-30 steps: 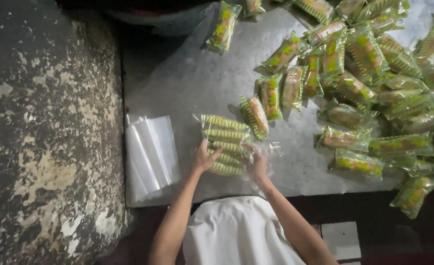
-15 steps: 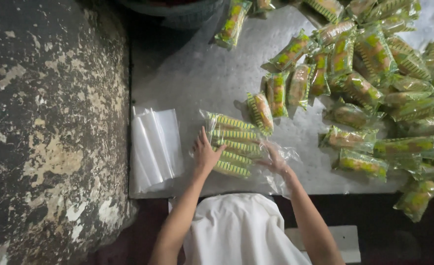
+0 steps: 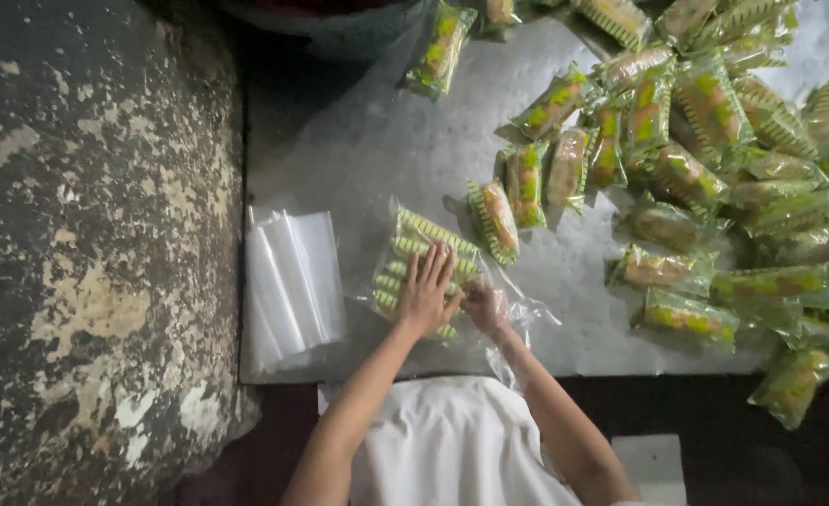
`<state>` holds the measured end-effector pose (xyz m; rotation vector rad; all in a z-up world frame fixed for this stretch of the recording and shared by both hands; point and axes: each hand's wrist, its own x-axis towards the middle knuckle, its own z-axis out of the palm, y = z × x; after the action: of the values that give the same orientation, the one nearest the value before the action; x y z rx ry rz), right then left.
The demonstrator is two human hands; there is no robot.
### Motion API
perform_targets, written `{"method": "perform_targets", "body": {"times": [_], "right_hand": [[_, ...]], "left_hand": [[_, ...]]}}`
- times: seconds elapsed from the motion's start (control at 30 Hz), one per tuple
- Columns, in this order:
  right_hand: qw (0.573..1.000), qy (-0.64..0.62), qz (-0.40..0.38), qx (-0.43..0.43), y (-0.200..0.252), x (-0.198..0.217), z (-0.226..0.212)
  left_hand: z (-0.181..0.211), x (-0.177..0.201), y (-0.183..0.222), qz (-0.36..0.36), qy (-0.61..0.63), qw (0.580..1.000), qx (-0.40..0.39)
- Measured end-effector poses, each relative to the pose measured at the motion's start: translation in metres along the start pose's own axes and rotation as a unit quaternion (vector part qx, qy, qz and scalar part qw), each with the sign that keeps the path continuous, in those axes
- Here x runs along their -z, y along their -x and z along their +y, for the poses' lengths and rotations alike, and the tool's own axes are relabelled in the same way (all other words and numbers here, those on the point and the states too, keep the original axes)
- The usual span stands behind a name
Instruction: Packing individually wrapped snacks into larger plastic bags for distribution
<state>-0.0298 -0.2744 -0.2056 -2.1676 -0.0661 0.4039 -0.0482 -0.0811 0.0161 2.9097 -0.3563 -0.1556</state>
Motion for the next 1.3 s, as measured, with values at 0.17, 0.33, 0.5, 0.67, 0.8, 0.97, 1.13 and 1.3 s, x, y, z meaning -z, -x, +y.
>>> {"method": "perform_targets", "body": {"times": [0.17,0.33,0.5,0.67,0.8,0.97,1.13,1.3], "right_hand": [[0.982,-0.163,-0.025,-0.087,0.017,0.034,-0.093],[0.992,-0.124,-0.028,-0.009,0.035,0.041,-0.089],[0.929,-0.324,-0.042,-0.172,0.068,0.062,-0.080],[0.974,-0.178,-0.110,-0.092,0.066,0.008,-0.104],[0.998,-0.012,-0.036,-0.055,0.037,-0.042,-0.075],[0.993,-0.037,-0.094,-0.058,0.036,0.005,-0.118],[0.973,-0.056,-0.186,-0.123,0.046,0.071,-0.121],[0.978,-0.149,-0.027,-0.143,0.029,0.080,-0.131]], "left_hand": [[-0.005,-0.004,-0.010,-0.019,-0.022,0.999,-0.015],[-0.012,-0.029,-0.005,0.038,0.009,0.999,-0.038],[-0.006,0.004,0.044,0.469,0.079,0.800,0.365],[0.007,-0.068,0.038,0.165,0.417,0.722,0.527],[0.016,-0.063,0.026,0.204,0.422,0.737,0.487],[0.024,-0.049,0.040,0.174,0.461,0.737,0.463],[0.028,0.042,0.032,0.232,0.382,0.776,0.445],[-0.018,0.034,-0.026,0.057,0.161,0.975,0.143]]}}
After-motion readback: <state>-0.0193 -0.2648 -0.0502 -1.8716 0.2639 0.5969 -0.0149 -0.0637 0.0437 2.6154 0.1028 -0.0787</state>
